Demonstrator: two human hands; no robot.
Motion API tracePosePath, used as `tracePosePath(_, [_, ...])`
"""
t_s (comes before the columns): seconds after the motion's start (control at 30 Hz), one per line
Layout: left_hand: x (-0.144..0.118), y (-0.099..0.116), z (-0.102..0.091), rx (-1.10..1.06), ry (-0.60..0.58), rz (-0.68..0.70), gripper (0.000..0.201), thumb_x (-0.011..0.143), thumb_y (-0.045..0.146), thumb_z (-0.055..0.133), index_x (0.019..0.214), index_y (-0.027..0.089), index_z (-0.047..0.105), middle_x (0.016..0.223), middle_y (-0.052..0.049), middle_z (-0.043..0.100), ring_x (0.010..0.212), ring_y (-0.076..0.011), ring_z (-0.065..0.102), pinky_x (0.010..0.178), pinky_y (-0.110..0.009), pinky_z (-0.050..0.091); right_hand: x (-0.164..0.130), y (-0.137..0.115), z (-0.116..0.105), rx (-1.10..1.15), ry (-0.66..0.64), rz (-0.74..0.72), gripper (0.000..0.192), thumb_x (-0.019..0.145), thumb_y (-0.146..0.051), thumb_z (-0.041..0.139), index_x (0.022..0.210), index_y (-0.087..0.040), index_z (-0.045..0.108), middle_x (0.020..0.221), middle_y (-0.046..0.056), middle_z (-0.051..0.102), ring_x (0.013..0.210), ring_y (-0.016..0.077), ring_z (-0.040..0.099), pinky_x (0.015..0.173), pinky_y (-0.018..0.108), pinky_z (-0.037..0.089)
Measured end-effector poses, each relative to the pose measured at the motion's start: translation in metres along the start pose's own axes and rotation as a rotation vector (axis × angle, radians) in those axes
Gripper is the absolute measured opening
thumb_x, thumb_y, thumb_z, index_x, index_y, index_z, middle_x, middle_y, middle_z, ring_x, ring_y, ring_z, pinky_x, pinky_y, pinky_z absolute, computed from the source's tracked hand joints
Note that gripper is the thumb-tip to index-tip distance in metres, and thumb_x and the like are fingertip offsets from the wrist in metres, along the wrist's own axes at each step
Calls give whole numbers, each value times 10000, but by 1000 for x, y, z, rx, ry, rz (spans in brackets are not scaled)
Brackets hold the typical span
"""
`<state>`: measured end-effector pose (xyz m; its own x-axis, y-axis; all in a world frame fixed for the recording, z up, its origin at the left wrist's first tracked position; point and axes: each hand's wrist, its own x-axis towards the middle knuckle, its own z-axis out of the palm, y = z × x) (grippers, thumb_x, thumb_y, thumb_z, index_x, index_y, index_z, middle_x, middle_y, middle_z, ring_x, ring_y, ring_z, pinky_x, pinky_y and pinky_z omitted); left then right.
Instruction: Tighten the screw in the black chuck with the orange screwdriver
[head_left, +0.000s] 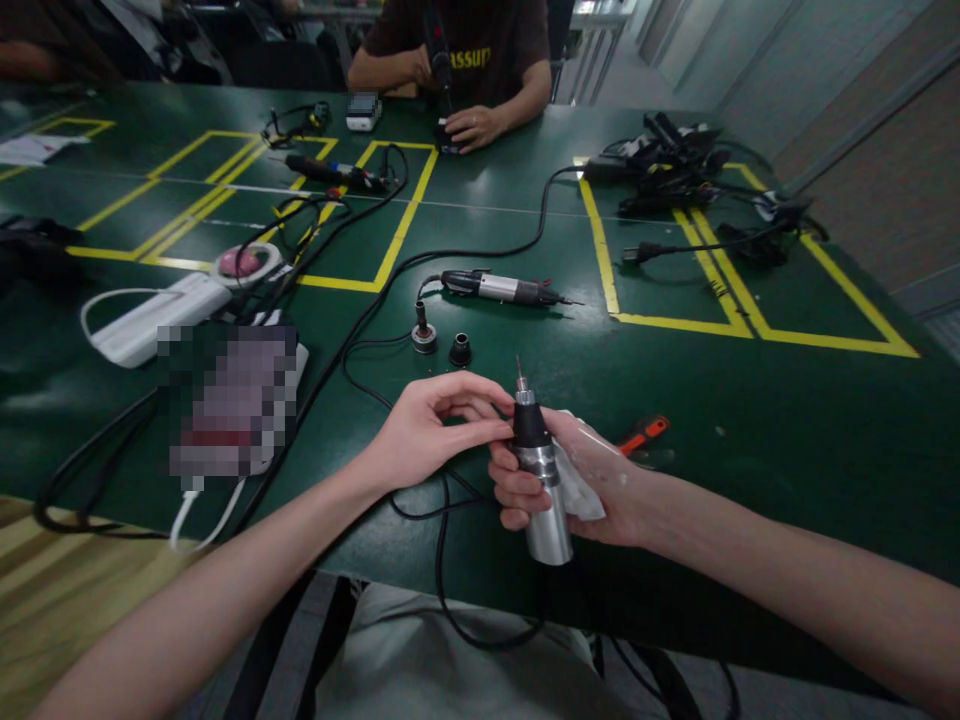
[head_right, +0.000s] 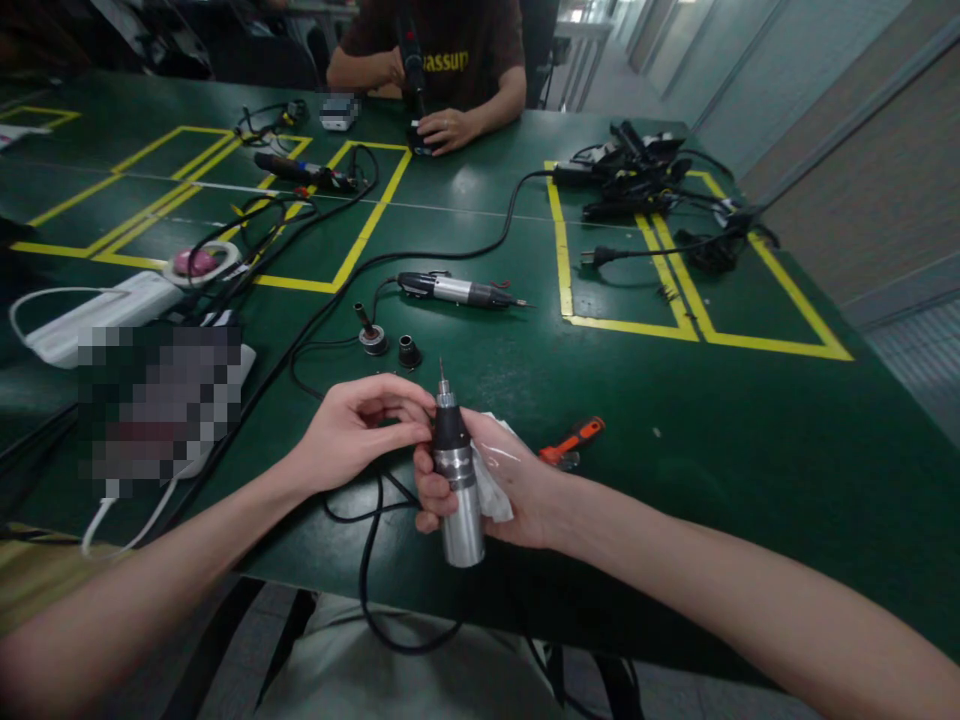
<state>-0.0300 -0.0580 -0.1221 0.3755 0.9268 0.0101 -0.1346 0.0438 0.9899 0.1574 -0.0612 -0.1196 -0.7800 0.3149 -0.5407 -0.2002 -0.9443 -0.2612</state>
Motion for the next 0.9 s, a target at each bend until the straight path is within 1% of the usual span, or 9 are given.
tracePosePath(0.13, [0, -2, -1, -5, 7, 3, 267, 776, 265, 882, 954, 112, 754, 875, -41, 778, 712, -65, 692, 730, -168, 596, 0, 1, -1, -6, -19, 8, 701, 1122, -542, 329, 660, -129, 657, 494, -12, 509, 431, 106, 429, 567, 253, 507])
tracePosePath(0.33, [1, -5, -1, -33, 11, 13, 262, 744, 214, 891, 936, 118, 742, 889, -32, 778, 713, -57, 690, 708, -150, 582, 0, 2, -2, 5, -29, 16, 697, 1112, -568, 355, 667, -122, 653, 498, -12, 516, 433, 99, 449, 562, 245, 499])
tracePosePath(0.53, [1, -4, -1, -19, 12, 23, 236, 750, 211, 890, 923, 117, 760, 835, -28, 771, 712, -58, 695, 720, -145, 584, -1, 2, -1, 1, -7, 17, 721, 1124, -530, 313, 649, -115, 662, 490, -3, 513, 427, 100, 446, 557, 244, 497])
tracePosePath(0.77, [-1, -6, -2, 50, 8, 68, 230, 781, 249, 881, 928, 113, 766, 822, -43, 769, 705, -78, 698, 718, -170, 593, 0, 3, 0, -4, -7, 3, 705, 1123, -529, 331, 656, -126, 673, 494, -1, 513, 453, 118, 446, 569, 255, 500])
tracePosePath(0.9, [-1, -7, -1, 99, -10, 103, 193, 836, 240, 835, 954, 108, 756, 854, -46, 768, 729, -78, 699, 742, -179, 590, 1, 2, 1, -6, 35, -12, 718, 1135, -486, 305, 630, -127, 668, 469, -6, 489, 436, 114, 431, 546, 246, 485])
